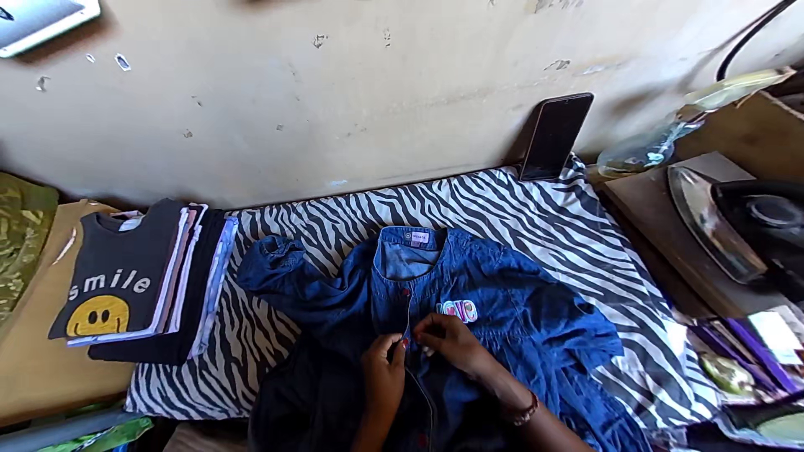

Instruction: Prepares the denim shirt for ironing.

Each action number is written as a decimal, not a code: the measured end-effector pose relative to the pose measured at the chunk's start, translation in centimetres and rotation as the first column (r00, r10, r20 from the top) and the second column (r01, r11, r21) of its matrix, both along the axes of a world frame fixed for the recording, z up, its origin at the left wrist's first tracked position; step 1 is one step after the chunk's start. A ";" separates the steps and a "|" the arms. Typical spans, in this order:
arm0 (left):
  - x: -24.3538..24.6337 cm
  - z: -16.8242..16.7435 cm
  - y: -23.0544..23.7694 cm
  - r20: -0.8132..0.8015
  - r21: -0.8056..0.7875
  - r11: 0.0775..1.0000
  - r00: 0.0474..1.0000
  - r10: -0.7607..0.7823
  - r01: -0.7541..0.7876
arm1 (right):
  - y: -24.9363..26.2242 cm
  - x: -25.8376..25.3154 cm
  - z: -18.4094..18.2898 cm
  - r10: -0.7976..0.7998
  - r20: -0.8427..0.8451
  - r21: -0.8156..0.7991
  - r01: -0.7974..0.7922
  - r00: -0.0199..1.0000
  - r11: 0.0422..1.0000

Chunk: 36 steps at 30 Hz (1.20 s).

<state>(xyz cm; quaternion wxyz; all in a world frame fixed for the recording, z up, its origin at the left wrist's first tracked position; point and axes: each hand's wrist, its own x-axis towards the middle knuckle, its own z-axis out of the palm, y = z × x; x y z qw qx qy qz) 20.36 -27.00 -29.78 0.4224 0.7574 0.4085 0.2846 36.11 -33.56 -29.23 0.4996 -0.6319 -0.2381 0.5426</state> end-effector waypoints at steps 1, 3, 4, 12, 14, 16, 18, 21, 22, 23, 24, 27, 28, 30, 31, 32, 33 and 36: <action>0.1 -0.1 0.0 0.008 0.003 1.000 1.000 0.002 -0.002 | 0.0 0.0 0.0 -0.012 -0.022 0.005 0.012 1.000 1.000; 0.3 -0.2 -0.1 0.023 0.030 0.999 1.000 0.014 -0.015 | -0.1 0.1 0.1 -0.028 -0.057 0.016 0.029 0.998 0.999; 0.4 -0.3 -0.2 0.025 0.055 0.998 1.000 0.020 -0.021 | -0.2 0.2 0.2 -0.033 -0.072 0.020 0.034 0.997 0.999; 0.7 -0.1 0.0 0.024 -0.008 1.000 1.000 0.001 -0.001 | -0.4 0.1 -0.2 -0.040 -0.056 0.054 0.043 0.998 0.998; 0.2 0.2 0.5 0.066 -0.168 0.985 0.998 -0.018 0.029 | -0.4 -0.2 -0.4 -0.057 0.006 0.063 0.057 0.998 0.996; -0.2 0.0 0.7 0.122 -0.228 0.973 0.993 -0.013 0.040 | -0.3 -0.7 -0.7 -0.076 0.084 0.069 0.071 0.994 0.995; -0.2 -0.1 0.8 0.124 -0.263 0.964 0.992 -0.007 0.040 | -0.3 -0.9 -0.7 -0.085 0.130 0.063 0.078 0.988 0.995; -0.3 1.0 1.6 0.088 -0.475 0.877 0.996 -0.029 0.068 | -0.3 -1.0 -0.7 -0.093 0.150 0.049 0.087 0.984 0.995; -0.3 1.2 1.9 0.092 -0.536 0.841 0.995 -0.034 0.078 | -0.4 -1.0 -0.7 -0.092 0.161 0.043 0.086 0.983 0.995; -0.3 1.2 2.2 0.094 -0.570 0.818 0.995 -0.038 0.085 | -0.3 -1.1 -0.6 -0.087 0.174 0.036 0.082 0.981 0.996; -0.2 1.1 2.3 0.092 -0.574 0.815 0.995 -0.039 0.085 | -0.3 -1.1 -0.6 -0.080 0.186 0.028 0.076 0.979 0.997; 0.4 0.5 1.8 0.056 -0.458 0.887 0.998 -0.029 0.052 | -0.3 -0.7 -0.4 -0.026 0.193 0.013 0.024 0.981 1.000; 0.6 0.2 1.4 0.032 -0.392 0.919 0.999 -0.023 0.034 | -0.3 -0.5 -0.4 -0.007 0.187 0.019 0.004 0.982 1.000; 0.9 -0.1 0.6 -0.008 -0.263 0.965 1.000 -0.002 0.000 | -0.4 -0.3 -0.6 0.010 0.181 0.034 -0.016 0.983 0.999; 1.0 -0.1 0.2 -0.015 -0.206 0.979 1.000 0.003 -0.006 | -0.4 -0.3 -0.7 0.006 0.182 0.038 -0.013 0.983 0.999; 1.1 -0.2 -0.1 -0.018 -0.154 0.988 1.000 0.002 -0.005 | -0.3 -0.4 -0.8 -0.008 0.190 0.036 0.001 0.982 0.999; 1.1 -0.2 -0.4 -0.017 -0.111 0.994 1.000 0.001 -0.003 | -0.2 -0.5 -0.9 -0.030 0.201 0.034 0.024 0.979 0.999; 1.1 -0.5 -0.9 0.003 -0.051 0.999 1.000 0.000 0.000 | -0.1 -0.8 -1.1 -0.083 0.236 0.018 0.081 0.968 0.997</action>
